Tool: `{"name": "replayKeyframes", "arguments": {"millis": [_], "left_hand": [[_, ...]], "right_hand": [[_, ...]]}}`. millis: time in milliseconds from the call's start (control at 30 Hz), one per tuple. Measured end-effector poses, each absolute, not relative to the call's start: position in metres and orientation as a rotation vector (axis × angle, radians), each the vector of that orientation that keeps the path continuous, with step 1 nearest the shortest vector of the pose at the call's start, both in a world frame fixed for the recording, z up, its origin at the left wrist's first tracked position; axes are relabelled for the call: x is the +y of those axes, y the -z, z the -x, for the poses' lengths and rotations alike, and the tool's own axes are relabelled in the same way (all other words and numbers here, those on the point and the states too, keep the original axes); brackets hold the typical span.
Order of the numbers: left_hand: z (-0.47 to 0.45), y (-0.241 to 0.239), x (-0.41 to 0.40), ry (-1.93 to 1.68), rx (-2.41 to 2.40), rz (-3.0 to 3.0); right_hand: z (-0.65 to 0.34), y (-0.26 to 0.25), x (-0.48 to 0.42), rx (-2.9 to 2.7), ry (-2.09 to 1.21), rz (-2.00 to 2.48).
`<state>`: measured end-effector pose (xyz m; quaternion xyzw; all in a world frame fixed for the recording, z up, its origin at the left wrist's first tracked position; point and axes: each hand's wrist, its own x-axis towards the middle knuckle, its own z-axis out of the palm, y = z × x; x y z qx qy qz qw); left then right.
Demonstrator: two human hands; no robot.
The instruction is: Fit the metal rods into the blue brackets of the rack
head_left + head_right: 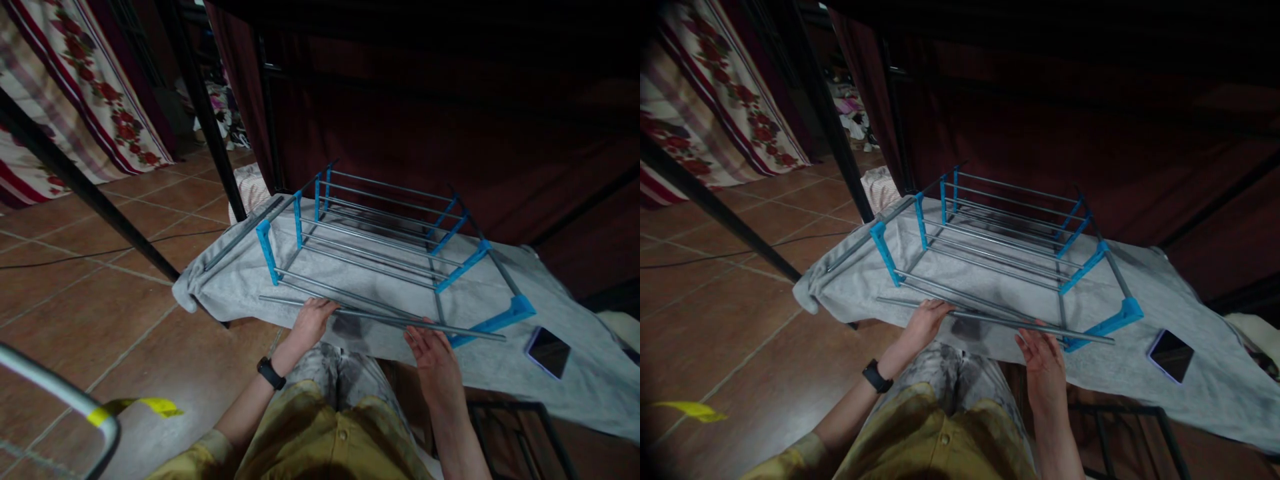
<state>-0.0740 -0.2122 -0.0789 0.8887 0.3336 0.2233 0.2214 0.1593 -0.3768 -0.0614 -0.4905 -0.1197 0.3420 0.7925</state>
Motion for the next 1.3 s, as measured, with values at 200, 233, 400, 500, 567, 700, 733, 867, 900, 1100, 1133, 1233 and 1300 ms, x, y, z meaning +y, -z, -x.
{"name": "replayKeyframes", "arguments": {"millis": [200, 233, 400, 500, 567, 700, 733, 867, 900, 1100, 1133, 1233, 1300], "left_hand": [[0.076, 0.082, -0.211, -0.585, 0.902, -2.575], [0.076, 0.083, -0.211, -0.585, 0.903, -2.591], [0.077, 0.088, -0.208, -0.430, 0.929, -2.778], [0.079, 0.091, -0.205, -0.291, 0.919, -2.919], [0.080, 0.093, -0.202, -0.238, 0.908, -2.981], [0.082, 0.096, -0.197, -0.204, 0.891, -3.029], [0.083, 0.097, -0.196, -0.196, 0.888, -3.031], [0.084, 0.103, -0.191, -0.167, 0.875, -3.058], [0.084, 0.105, -0.190, -0.164, 0.869, -3.071], [0.085, 0.120, -0.183, -0.193, 0.857, -3.158], [0.085, 0.121, -0.183, -0.206, 0.850, -3.165], [0.085, 0.123, -0.181, -0.230, 0.847, -3.167], [0.085, 0.123, -0.180, -0.216, 0.846, -3.167]], "right_hand": [[-0.186, 0.094, -0.383, -0.066, -0.641, 1.092], [-0.190, 0.099, -0.385, -0.049, -0.638, 1.111], [-0.205, 0.123, -0.392, 0.001, -0.640, 1.139], [-0.211, 0.135, -0.395, 0.032, -0.639, 1.149], [-0.216, 0.142, -0.396, 0.050, -0.635, 1.154], [-0.227, 0.154, -0.399, 0.074, -0.613, 1.159], [-0.231, 0.157, -0.400, 0.074, -0.607, 1.164], [-0.244, 0.168, -0.407, 0.072, -0.588, 1.189], [-0.248, 0.171, -0.410, 0.074, -0.587, 1.198], [-0.260, 0.180, -0.420, 0.120, -0.611, 1.230], [-0.261, 0.180, -0.420, 0.129, -0.608, 1.247], [-0.261, 0.178, -0.420, 0.131, -0.594, 1.305], [-0.261, 0.176, -0.419, 0.101, -0.589, 1.329]]}}
